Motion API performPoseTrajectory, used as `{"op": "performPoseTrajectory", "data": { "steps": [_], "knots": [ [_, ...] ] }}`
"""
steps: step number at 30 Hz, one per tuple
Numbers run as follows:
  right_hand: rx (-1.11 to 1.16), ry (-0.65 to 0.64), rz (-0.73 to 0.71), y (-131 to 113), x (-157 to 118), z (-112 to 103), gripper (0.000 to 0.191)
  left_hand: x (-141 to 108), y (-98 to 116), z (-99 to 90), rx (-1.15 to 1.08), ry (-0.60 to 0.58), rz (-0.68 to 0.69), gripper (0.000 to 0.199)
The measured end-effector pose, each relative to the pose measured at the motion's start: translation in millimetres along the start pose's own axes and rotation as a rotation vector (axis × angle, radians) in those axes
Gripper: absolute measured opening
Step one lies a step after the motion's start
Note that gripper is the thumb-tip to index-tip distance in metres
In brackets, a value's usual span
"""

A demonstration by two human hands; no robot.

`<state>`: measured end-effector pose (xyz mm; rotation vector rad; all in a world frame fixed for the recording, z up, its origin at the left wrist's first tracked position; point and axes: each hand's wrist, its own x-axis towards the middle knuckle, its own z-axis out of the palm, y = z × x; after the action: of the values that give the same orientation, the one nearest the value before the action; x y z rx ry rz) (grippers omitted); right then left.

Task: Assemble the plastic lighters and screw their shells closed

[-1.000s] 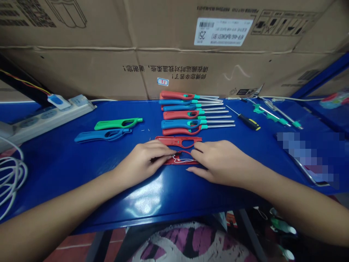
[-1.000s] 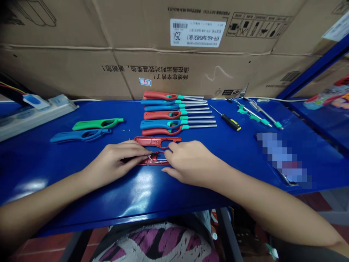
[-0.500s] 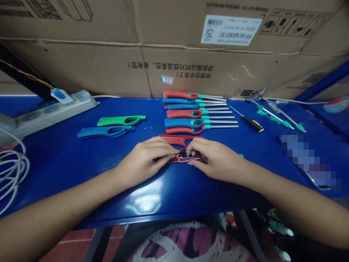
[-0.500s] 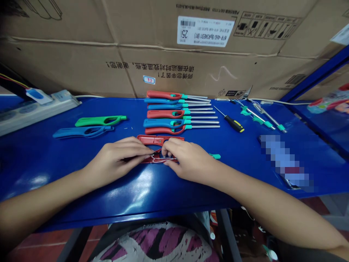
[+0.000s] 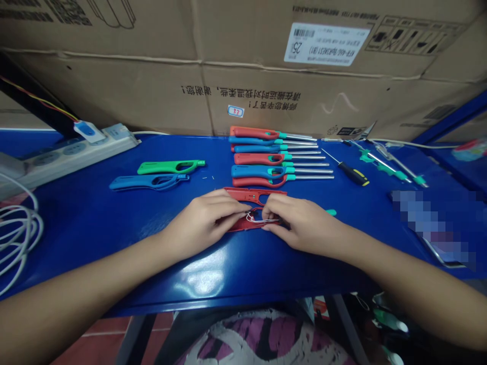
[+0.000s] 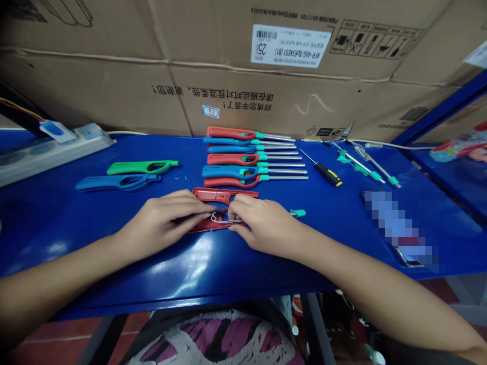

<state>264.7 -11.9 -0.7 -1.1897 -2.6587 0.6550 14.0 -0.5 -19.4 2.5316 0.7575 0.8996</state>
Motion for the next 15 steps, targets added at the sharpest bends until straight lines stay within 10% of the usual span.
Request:
{"op": "performPoseTrajectory", "data": {
  "steps": [15],
  "knots": [
    [0.042, 0.034, 0.011, -1.0, 0.8, 2.8, 0.012, 0.0, 2.6, 0.6, 0.005, 0.006, 0.011, 0.02]
  ]
}}
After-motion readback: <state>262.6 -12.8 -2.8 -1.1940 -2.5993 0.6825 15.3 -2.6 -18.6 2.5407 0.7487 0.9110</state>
